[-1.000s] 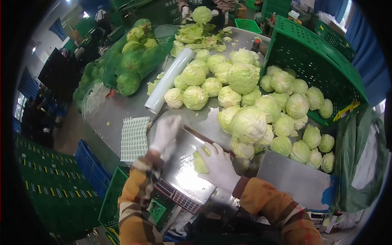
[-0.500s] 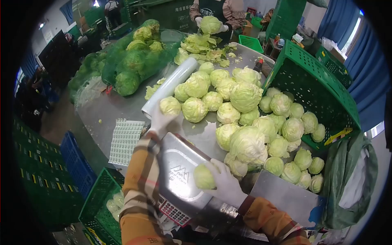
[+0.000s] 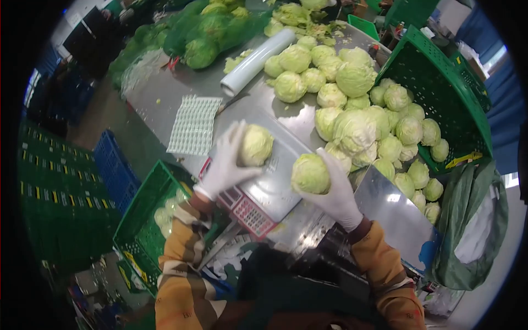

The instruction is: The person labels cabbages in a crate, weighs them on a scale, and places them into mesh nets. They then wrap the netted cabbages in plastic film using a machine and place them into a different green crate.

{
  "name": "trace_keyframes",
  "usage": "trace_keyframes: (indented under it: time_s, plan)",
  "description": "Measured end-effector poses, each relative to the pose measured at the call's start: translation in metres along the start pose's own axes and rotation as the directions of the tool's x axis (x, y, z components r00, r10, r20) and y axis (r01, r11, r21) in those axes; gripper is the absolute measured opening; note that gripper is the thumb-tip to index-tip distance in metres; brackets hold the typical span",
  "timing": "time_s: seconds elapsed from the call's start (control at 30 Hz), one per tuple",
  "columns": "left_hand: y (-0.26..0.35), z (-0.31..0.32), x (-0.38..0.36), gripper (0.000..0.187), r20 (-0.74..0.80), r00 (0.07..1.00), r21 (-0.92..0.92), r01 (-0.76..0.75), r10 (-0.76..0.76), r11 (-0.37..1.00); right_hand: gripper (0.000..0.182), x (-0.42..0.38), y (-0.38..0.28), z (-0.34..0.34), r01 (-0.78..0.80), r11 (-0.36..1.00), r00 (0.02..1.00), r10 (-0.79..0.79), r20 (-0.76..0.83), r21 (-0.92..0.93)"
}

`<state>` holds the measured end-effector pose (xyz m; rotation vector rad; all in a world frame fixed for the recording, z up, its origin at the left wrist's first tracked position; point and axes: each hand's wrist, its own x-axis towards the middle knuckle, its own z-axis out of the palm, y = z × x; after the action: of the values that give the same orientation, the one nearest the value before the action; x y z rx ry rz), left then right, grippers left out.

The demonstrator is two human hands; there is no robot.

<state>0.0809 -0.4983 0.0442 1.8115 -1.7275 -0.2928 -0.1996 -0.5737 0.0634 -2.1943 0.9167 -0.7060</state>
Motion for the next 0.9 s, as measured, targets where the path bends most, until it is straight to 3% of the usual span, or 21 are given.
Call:
trace_keyframes:
  time_s: [0.13, 0.2, 0.3, 0.57, 0.73, 0.77, 0.8, 0.87, 0.9]
  plan:
    - [-0.009, -0.059, -0.013, 0.087, -0.306, 0.952, 0.063, 0.040, -0.019, 0.997, 0.084, -0.026, -0.019, -0.015, -0.027, 1.000, 0.999, 0.027, -0.040, 0.000]
    - [-0.017, -0.081, -0.026, 0.077, -0.286, 0.916, -0.207, 0.226, -0.280, 0.952, 0.083, -0.036, -0.026, -0.017, -0.050, 0.998, 0.998, 0.050, -0.027, 0.026]
    - [-0.018, -0.103, -0.041, 0.068, -0.270, 0.881, -0.305, 0.305, -0.389, 0.902, 0.083, -0.044, -0.035, -0.016, 0.001, 1.000, 0.999, 0.000, -0.034, 0.008]
    - [-0.020, -0.089, -0.048, 0.071, -0.241, 0.898, -0.388, 0.259, -0.368, 0.885, 0.083, -0.053, -0.049, -0.001, 0.060, 0.998, 0.998, -0.059, 0.024, -0.032]
    - [0.009, -0.056, -0.027, 0.077, -0.068, 0.933, -0.530, 0.266, -0.353, 0.805, 0.088, -0.042, -0.039, 0.024, 0.100, 0.987, 0.994, -0.093, 0.062, -0.127]
    - [-0.002, -0.037, -0.017, 0.089, -0.076, 0.943, -0.486, 0.250, -0.325, 0.837, 0.091, -0.036, -0.038, 0.031, 0.086, 0.986, 0.995, -0.078, 0.060, -0.146]
    - [-0.017, -0.011, -0.007, 0.089, -0.069, 0.950, -0.488, 0.236, -0.306, 0.841, 0.095, -0.028, -0.036, 0.038, 0.072, 0.984, 0.996, -0.063, 0.057, -0.163]
    - [-0.037, 0.032, 0.014, 0.098, -0.248, 0.957, -0.254, 0.088, -0.153, 0.963, 0.102, -0.014, -0.027, 0.050, 0.025, 0.976, 0.996, -0.005, 0.089, -0.217]
    - [-0.031, 0.038, 0.018, 0.097, -0.198, 0.964, -0.249, 0.124, -0.176, 0.961, 0.103, -0.008, -0.021, 0.055, 0.042, 0.976, 0.990, -0.011, 0.142, -0.214]
